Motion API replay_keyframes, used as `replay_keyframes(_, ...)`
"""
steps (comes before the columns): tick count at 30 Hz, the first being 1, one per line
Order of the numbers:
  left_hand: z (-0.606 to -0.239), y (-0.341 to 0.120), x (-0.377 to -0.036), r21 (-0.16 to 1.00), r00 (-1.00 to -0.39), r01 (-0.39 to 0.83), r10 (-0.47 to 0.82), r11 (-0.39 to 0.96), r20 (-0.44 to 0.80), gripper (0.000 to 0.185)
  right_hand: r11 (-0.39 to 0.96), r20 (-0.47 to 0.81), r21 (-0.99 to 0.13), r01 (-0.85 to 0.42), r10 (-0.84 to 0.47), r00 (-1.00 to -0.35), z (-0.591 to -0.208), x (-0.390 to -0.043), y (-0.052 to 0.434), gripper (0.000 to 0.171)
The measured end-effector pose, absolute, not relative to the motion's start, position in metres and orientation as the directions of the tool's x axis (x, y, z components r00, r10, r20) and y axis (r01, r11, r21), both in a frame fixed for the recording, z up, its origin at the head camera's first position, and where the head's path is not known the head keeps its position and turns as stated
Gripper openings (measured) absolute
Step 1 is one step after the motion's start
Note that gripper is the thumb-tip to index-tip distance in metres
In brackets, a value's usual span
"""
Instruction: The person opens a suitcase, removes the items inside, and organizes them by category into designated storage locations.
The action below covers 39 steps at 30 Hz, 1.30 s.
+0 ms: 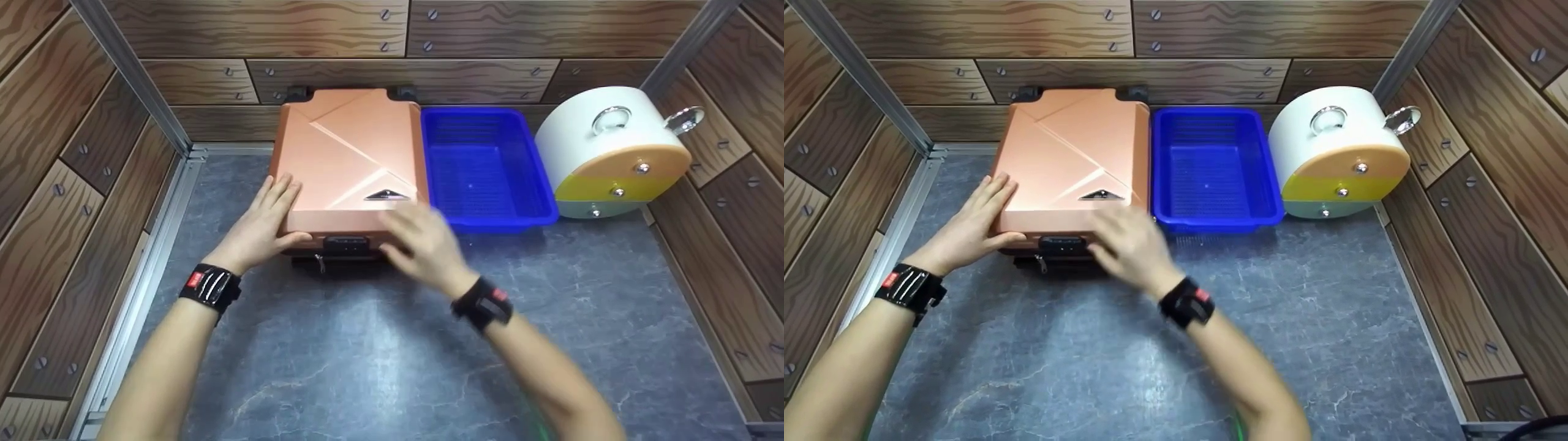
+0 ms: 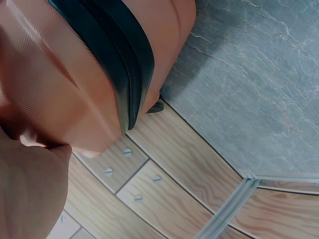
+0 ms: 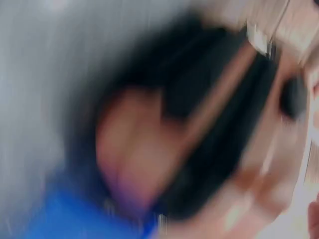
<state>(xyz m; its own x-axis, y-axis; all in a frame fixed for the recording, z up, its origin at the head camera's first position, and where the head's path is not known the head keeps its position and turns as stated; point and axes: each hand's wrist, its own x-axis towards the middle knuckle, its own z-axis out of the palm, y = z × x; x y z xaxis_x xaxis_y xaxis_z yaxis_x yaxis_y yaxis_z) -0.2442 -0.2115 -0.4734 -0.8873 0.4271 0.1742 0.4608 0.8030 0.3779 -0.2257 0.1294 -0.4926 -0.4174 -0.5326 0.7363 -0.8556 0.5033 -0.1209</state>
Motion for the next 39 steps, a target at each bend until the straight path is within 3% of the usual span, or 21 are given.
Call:
replay_keyframes(5,-0.474,-0.212,-0.246,0.382,-0.892,0.451,0.419,0.807,0.168,0.101,0.615,0.511,-0.055,-0.787,-0.66,-0.551,-0.471,-0.263,0.148,0.108)
replay_keyframes(8,-0.475,-0.212,-0.246,0.39,-0.894,0.446,0.416,0.805,0.165,0.102,0.623,0.38,-0.019,-0.782,-0.719,-0.582,-0.469,-0.277,0.146,0.118)
replay_keyframes(14,-0.479,-0.21,-0.244,0.402,-0.894,0.447,0.415,0.799,0.169,0.102,0.63,0.255,-0.023,-0.776,-0.747,-0.614,-0.468,-0.287,0.134,0.117)
replay_keyframes(22,-0.48,-0.212,-0.242,0.43,-0.901,0.434,0.393,0.792,0.185,0.102,0.637,0.253,-0.027,-0.771,-0.742,-0.621,-0.471,-0.286,0.13,0.11)
replay_keyframes(26,-0.486,-0.21,-0.234,0.479,-0.919,0.394,0.332,0.785,0.211,0.104,0.632,0.267,-0.035,-0.774,-0.741,-0.617,-0.472,-0.286,0.13,0.109)
replay_keyframes(29,-0.496,-0.202,-0.221,0.534,-0.932,0.344,0.21,0.773,0.297,0.102,0.629,0.276,-0.039,-0.777,-0.741,-0.613,-0.472,-0.285,0.13,0.109)
replay_keyframes(31,-0.506,-0.195,-0.211,0.565,-0.908,0.328,0.087,0.757,0.409,0.089,0.63,0.276,-0.041,-0.775,-0.738,-0.615,-0.471,-0.285,0.131,0.108)
replay_keyframes(34,-0.523,-0.185,-0.195,0.6,-0.83,0.327,-0.083,0.73,0.552,0.054,0.635,0.276,-0.041,-0.771,-0.735,-0.62,-0.47,-0.285,0.131,0.108)
replay_keyframes(36,-0.534,-0.179,-0.184,0.609,-0.811,0.317,-0.125,0.727,0.571,0.033,0.638,0.276,-0.039,-0.769,-0.733,-0.622,-0.47,-0.285,0.131,0.108)
replay_keyframes(39,-0.549,-0.171,-0.174,0.625,-0.862,0.259,-0.117,0.736,0.494,0.024,0.64,0.277,-0.039,-0.767,-0.731,-0.624,-0.47,-0.286,0.131,0.109)
